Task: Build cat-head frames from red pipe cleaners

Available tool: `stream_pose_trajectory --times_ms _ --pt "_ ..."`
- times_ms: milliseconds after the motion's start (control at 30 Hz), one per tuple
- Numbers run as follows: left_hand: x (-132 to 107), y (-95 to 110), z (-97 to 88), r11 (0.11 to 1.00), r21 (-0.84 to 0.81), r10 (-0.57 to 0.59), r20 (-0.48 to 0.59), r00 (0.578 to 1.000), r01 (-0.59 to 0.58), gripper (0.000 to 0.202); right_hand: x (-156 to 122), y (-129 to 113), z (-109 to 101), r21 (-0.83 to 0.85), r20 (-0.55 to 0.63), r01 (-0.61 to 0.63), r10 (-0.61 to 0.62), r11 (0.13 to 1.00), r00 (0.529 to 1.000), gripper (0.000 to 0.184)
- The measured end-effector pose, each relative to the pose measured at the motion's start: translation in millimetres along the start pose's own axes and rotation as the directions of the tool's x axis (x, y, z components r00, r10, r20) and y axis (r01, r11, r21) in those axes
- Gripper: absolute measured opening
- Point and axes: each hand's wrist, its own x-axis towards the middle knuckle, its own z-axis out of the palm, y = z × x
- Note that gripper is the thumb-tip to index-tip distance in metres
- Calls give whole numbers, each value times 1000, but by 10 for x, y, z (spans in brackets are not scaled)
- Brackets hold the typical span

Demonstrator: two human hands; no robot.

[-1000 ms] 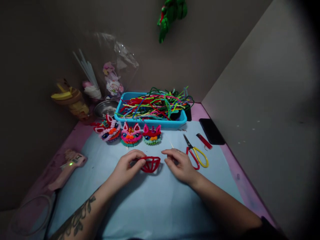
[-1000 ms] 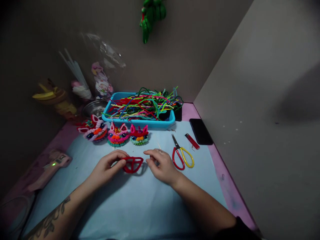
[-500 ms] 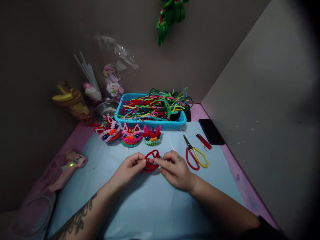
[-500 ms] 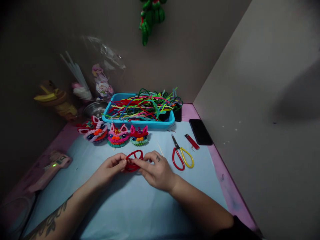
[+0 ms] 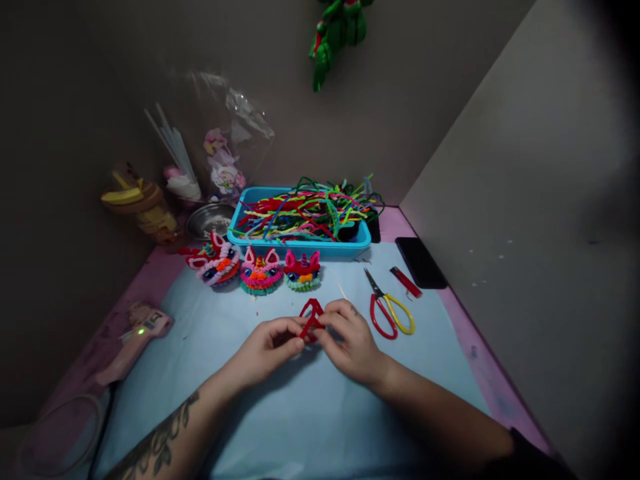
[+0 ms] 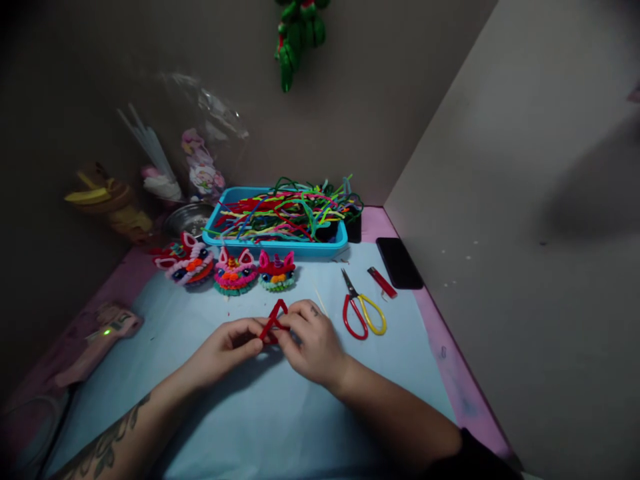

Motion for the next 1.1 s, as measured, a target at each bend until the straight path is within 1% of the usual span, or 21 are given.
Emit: stream_pose_trajectory --times_ms 67,167,267,333,433,567,633,733,800,867,900,967,1033,1067,1100 --pt "-3 -11 21 999 39 25 8 1000 -26 30 -15 -6 15 -36 9 17 -17 999 1000 11" --pt "-7 -29 32 993 114 49 -60 997 -42 32 -29 -18 22 -123 61 72 -65 990 996 12" --pt "-5 -43 31 987 161 21 -108 994 -3 31 -24 -41 24 -176 131 109 -87 978 988 11" --pt "-1 -45 33 981 195 1 -121 993 23 32 -19 -52 26 -178 148 114 -88 977 985 12" --pt "-4 -28 41 955 296 26 -133 991 15 29 -22 -49 31 -174 142 106 -81 979 987 12" --pt "-24 2 58 893 445 125 -91 988 -72 25 -33 -21 36 -177 113 94 -74 980 991 12" --pt "-35 9 67 873 478 157 -80 984 -101 24 -32 -11 40 -177 103 94 -76 980 992 11" --pt "-46 8 75 875 474 161 -102 982 -94 23 -21 -10 48 -180 94 92 -76 979 993 10" --pt "-47 -2 68 892 445 151 -122 981 -82 23 -12 -15 46 -182 90 86 -71 979 993 10" --pt "-41 -21 46 923 379 131 -145 981 -67 22 -6 -19 30 -163 83 89 -76 983 994 10" --pt "-36 -33 31 947 317 109 -161 981 -53 23 -5 -18 16 -139 78 95 -84 986 993 11" --pt "-22 -59 -3 991 131 36 -195 980 -10 24 -10 -5 -17 -59 56 89 -86 994 995 24" --pt "-6 -78 -35 995 -92 -56 -213 976 37 26 -21 28 -38 42 16 19 -19 999 1000 38" --pt "1 -84 -47 980 -191 -97 -210 973 57 27 -27 50 -39 97 -6 -47 48 994 999 41" --pt "7 -86 -57 958 -275 -133 -195 972 76 27 -32 75 -32 156 -26 -129 135 979 991 40"
